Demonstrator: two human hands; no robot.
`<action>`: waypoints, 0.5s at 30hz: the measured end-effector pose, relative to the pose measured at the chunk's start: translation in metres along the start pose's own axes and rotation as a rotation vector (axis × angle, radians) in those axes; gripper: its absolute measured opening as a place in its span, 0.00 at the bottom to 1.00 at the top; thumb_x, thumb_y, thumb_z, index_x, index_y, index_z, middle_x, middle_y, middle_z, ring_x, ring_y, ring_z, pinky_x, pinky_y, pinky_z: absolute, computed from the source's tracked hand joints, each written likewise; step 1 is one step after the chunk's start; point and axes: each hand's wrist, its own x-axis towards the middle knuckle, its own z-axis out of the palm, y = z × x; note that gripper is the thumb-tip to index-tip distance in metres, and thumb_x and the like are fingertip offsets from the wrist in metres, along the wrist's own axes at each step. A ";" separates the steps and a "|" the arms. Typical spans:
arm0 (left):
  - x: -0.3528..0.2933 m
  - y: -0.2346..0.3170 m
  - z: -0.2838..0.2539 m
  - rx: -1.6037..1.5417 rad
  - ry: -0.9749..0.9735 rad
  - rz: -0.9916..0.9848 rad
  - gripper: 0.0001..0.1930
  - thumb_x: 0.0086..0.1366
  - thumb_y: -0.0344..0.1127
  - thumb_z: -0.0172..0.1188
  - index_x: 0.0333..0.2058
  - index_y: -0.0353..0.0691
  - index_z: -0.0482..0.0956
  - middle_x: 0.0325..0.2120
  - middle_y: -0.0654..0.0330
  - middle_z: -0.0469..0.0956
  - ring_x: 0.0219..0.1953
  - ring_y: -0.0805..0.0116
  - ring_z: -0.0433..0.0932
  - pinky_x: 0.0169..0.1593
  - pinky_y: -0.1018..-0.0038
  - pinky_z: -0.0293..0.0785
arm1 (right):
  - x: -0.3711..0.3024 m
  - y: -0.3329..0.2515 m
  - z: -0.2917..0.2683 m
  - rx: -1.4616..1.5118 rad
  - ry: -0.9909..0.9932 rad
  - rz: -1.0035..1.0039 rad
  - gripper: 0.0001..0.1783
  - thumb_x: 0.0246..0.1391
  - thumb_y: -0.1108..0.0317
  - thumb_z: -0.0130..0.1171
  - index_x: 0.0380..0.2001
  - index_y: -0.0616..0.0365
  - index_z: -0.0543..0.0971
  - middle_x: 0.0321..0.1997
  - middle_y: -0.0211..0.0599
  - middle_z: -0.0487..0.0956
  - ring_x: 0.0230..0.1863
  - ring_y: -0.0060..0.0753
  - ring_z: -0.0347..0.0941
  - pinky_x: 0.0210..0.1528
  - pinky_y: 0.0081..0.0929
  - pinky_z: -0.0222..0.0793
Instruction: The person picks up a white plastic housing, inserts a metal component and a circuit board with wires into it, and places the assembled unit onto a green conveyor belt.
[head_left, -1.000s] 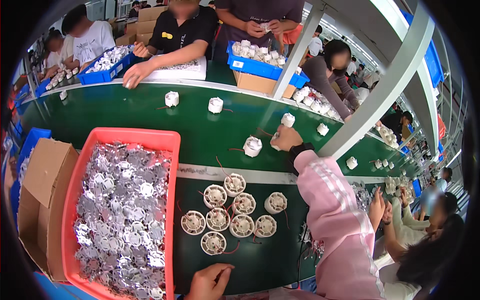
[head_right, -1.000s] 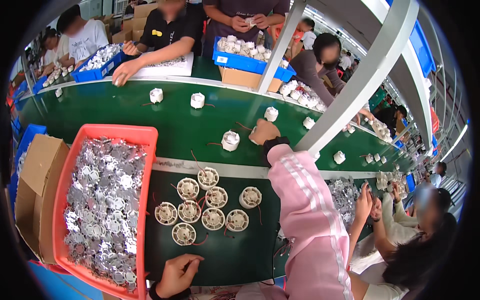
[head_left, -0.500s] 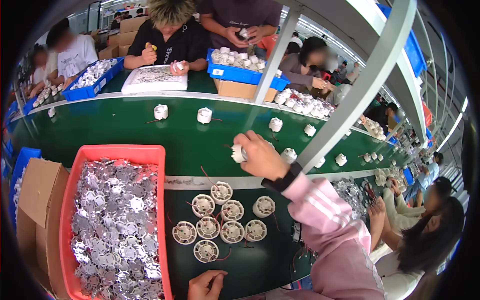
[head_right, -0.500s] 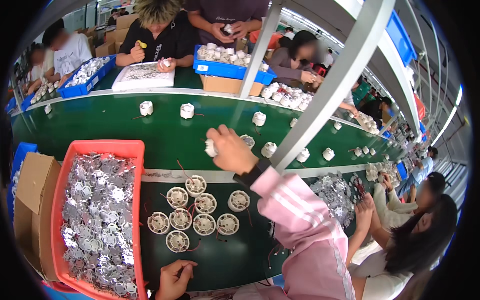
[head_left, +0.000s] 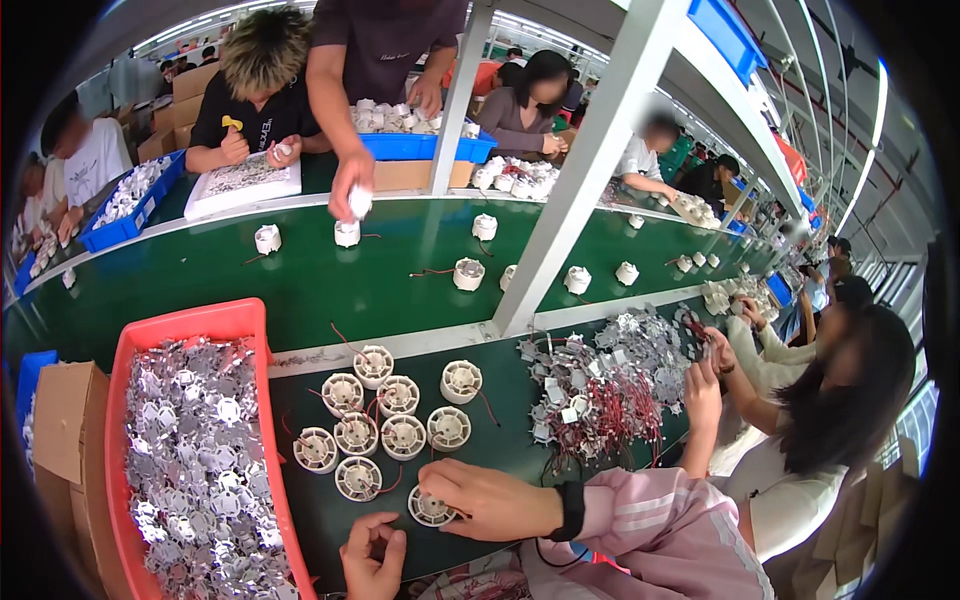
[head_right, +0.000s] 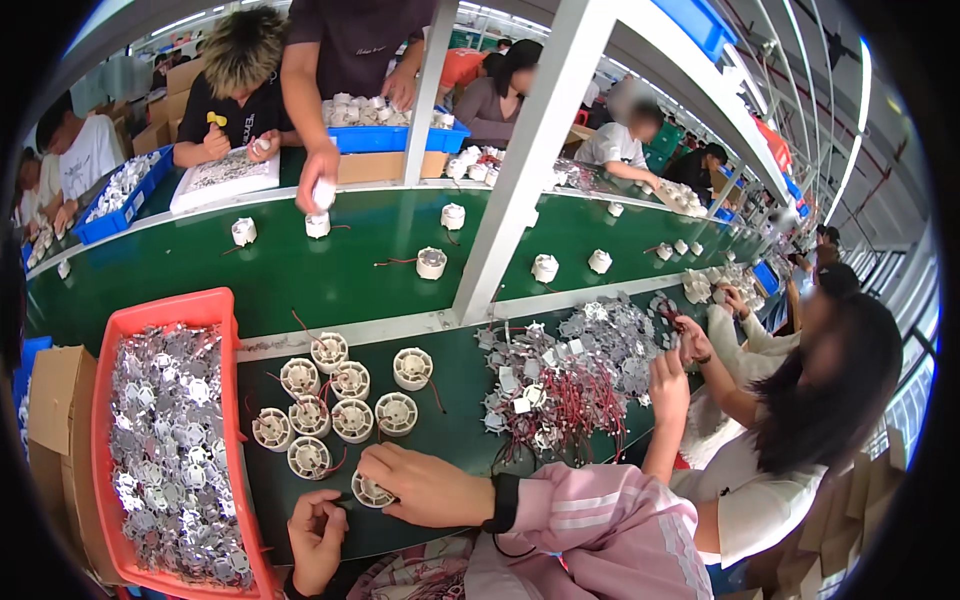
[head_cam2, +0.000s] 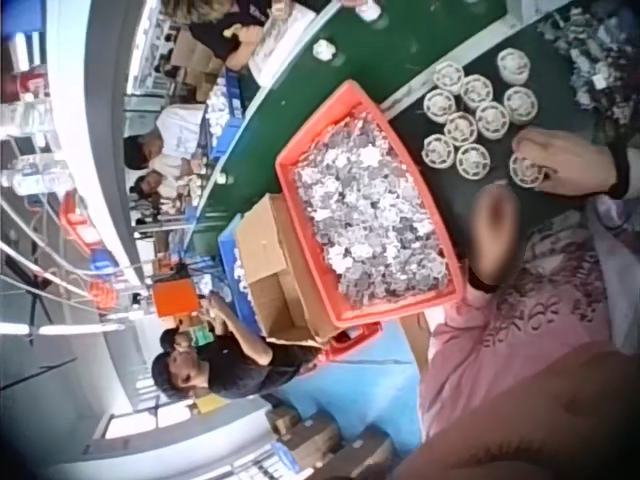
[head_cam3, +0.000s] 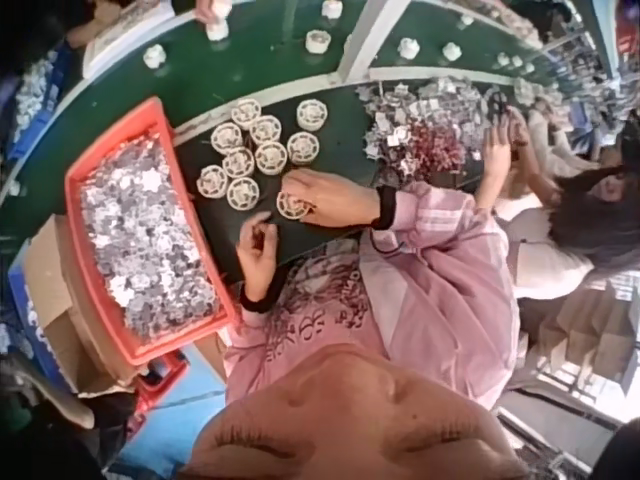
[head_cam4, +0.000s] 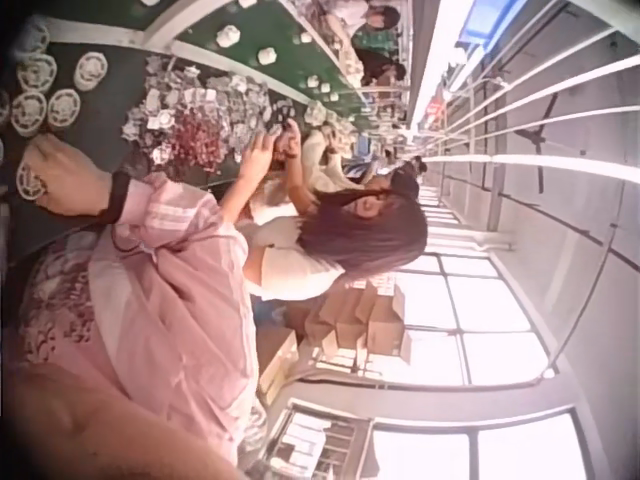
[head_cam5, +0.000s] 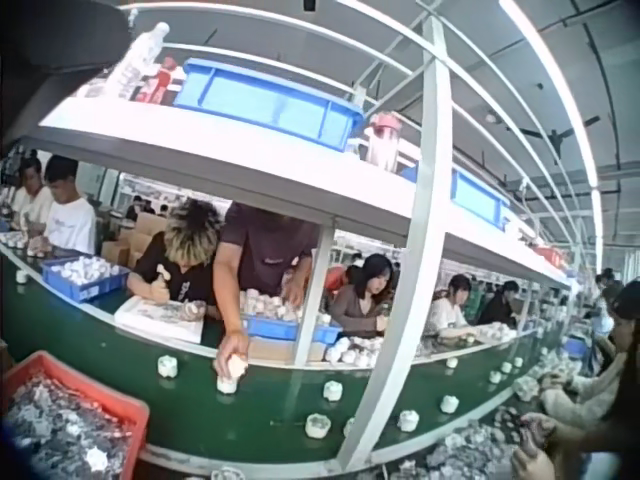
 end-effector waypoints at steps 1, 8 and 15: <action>-0.001 0.003 0.002 0.024 0.002 0.038 0.10 0.60 0.28 0.60 0.40 0.34 0.75 0.17 0.67 0.69 0.18 0.82 0.66 0.22 0.84 0.60 | -0.002 0.003 0.005 -0.048 -0.012 0.001 0.28 0.38 0.71 0.66 0.44 0.60 0.66 0.46 0.44 0.67 0.50 0.47 0.66 0.49 0.39 0.65; -0.001 0.020 0.010 0.193 -0.108 0.138 0.12 0.60 0.23 0.59 0.42 0.33 0.71 0.21 0.65 0.66 0.24 0.79 0.64 0.28 0.82 0.62 | -0.016 -0.032 -0.061 -0.014 0.053 -0.049 0.30 0.45 0.69 0.66 0.52 0.61 0.69 0.55 0.48 0.70 0.53 0.50 0.69 0.53 0.38 0.67; 0.000 0.013 0.006 0.167 -0.112 0.029 0.12 0.61 0.22 0.58 0.43 0.35 0.70 0.23 0.67 0.66 0.26 0.80 0.64 0.30 0.84 0.62 | -0.030 -0.064 -0.162 0.202 0.860 -0.089 0.11 0.55 0.70 0.56 0.38 0.67 0.77 0.37 0.44 0.80 0.38 0.33 0.77 0.42 0.29 0.73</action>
